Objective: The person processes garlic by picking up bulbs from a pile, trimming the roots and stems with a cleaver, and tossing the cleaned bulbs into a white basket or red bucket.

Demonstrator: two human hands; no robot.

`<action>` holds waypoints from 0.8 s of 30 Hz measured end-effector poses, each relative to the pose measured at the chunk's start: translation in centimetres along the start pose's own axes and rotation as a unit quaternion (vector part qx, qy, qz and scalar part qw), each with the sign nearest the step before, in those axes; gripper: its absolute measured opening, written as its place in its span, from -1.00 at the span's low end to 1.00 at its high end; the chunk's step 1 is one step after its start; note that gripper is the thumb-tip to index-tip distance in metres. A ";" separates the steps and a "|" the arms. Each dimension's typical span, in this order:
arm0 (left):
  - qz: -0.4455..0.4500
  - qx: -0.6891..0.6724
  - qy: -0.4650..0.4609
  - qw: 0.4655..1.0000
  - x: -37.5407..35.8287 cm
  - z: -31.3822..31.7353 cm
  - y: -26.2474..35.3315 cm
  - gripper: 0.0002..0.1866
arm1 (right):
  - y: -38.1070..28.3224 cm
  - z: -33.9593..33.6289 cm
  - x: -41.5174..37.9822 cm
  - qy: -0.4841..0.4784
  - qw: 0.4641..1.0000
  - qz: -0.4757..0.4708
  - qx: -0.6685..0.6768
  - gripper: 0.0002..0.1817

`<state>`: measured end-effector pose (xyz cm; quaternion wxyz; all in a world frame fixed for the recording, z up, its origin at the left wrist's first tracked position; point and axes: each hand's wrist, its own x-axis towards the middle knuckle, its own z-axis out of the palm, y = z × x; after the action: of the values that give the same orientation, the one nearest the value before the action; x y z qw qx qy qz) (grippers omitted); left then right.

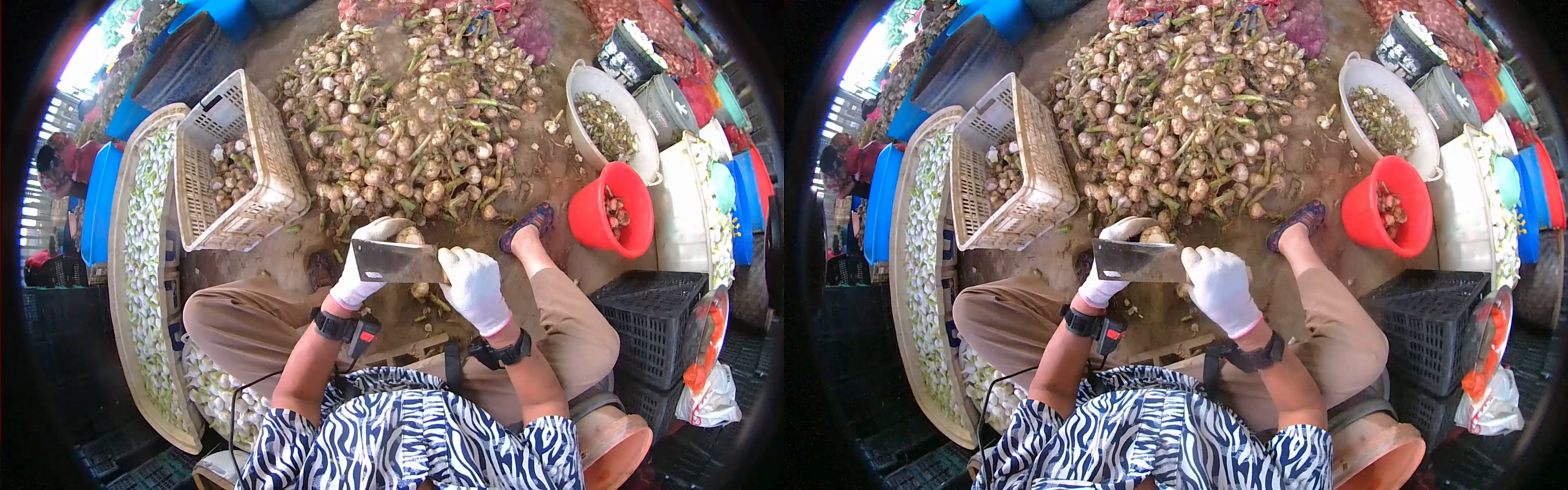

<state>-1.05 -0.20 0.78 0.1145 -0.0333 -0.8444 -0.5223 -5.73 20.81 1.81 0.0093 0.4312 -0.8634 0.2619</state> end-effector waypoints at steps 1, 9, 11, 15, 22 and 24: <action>0.011 0.006 0.002 1.000 0.0 -0.1 0.0 -0.50 | 0.0 0.2 -0.1 0.006 1.000 -0.004 -0.006 -0.70; -0.084 -0.015 0.008 0.996 -0.3 -0.2 0.1 -0.50 | 2.7 3.4 -1.2 0.054 0.998 0.014 -0.027 -0.69; -0.114 0.000 0.002 0.993 -0.4 0.0 0.1 -0.51 | 3.9 4.5 -1.4 0.085 0.996 0.010 -0.018 -0.71; -0.113 -0.049 -0.004 0.992 -0.9 -1.7 2.2 -0.44 | 10.0 7.2 -2.3 0.038 0.967 0.249 -0.027 -0.84; -0.256 -0.467 0.114 0.839 -0.4 0.2 -1.6 -0.63 | 2.1 2.4 0.2 0.072 0.907 0.254 0.328 -0.90; -0.248 -0.561 0.114 0.782 -0.4 1.1 -2.1 -0.63 | 1.4 2.7 0.3 0.053 0.874 0.273 0.399 -0.89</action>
<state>-1.20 -0.16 -1.62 0.0379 0.1786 -0.3621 -0.9141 -6.42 20.01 -1.02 -0.1900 0.1310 -0.7672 0.5984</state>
